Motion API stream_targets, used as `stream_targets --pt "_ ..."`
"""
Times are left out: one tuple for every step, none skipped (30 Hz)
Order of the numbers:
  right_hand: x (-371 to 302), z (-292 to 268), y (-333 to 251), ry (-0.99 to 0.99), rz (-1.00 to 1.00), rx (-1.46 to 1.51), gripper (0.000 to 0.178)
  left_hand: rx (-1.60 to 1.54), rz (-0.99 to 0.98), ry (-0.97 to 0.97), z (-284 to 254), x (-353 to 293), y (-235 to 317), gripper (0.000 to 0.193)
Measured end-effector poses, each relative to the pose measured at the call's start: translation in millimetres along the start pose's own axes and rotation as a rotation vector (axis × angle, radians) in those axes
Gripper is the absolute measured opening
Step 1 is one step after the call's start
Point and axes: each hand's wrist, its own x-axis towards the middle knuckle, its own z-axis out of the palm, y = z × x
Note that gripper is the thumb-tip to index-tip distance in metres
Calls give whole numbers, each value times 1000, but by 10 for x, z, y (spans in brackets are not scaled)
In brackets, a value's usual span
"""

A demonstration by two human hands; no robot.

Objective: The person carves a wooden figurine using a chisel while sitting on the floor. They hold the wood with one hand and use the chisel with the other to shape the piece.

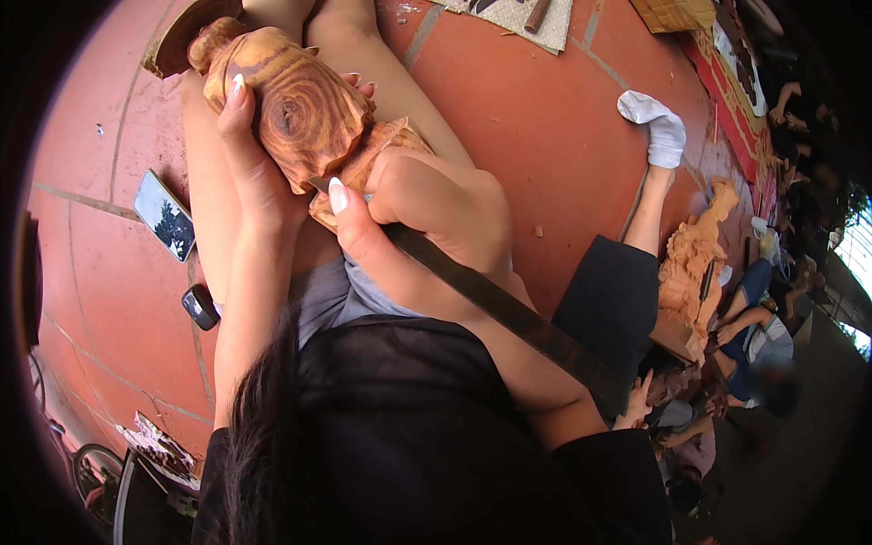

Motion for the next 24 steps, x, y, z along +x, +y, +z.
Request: stream_targets --pt "56 49 -3 37 -1 5 26 -10 2 -2 24 2 11 75" --pt "75 50 3 34 -1 3 26 -43 -13 -30 105 17 83 75" --pt "93 50 8 31 -1 0 26 -49 -14 -50 96 37 92 74" --pt "79 2 20 -10 0 -11 26 -55 -15 -71 86 56 101 74" --pt "76 -23 28 -52 -1 -21 26 -35 -2 -85 14 95 66 74" --pt "91 -1 33 -15 -7 -14 26 -23 2 -86 -30 97 55 74" --pt "107 36 37 22 -13 -8 26 -11 5 -88 -51 103 52 74" --pt "118 58 39 59 -19 -3 26 -10 -2 -79 22 90 87 74" --pt "123 53 38 31 -21 -17 26 19 -5 -48 42 86 90 74" --pt "123 41 36 3 -23 -31 26 47 -9 -17 62 85 94 74" --pt "115 39 26 -26 -26 -44 26 104 -7 37 52 84 80 74" --pt "95 49 15 -11 -25 -23 26 160 -6 90 35 85 63 74" --pt "67 61 3 4 -25 -1 26 216 -4 143 17 83 47 75" --pt "42 72 -11 21 -25 21 26 273 -3 196 5 74 37 75" --pt "34 89 -28 23 -15 10 26 330 -1 248 -1 55 34 75" --pt "35 112 -48 25 -4 -1 27 221 -9 146 9 17 59 75" --pt "16 112 -50 18 4 0 27 109 -16 45 20 -25 96 75" --pt "-6 114 -55 11 11 0 27 67 -12 -6 -1 -45 96 74" --pt "-55 84 -52 -4 16 13 27 25 -10 -57 -22 -68 98 74" --pt "-82 69 -51 -19 20 26 27 53 4 -57 -66 -70 64 74" --pt "-65 94 -44 11 1 27 27 48 2 -60 -86 -77 57 74" --pt "-27 139 -29 41 -19 28 27 44 0 -63 -89 -81 56 74" --pt "-13 146 -37 52 -3 38 27 6 -18 -67 -29 -84 97 76" --pt "-1 153 -41 62 12 49 27 12 -24 -83 -10 -89 123 78"
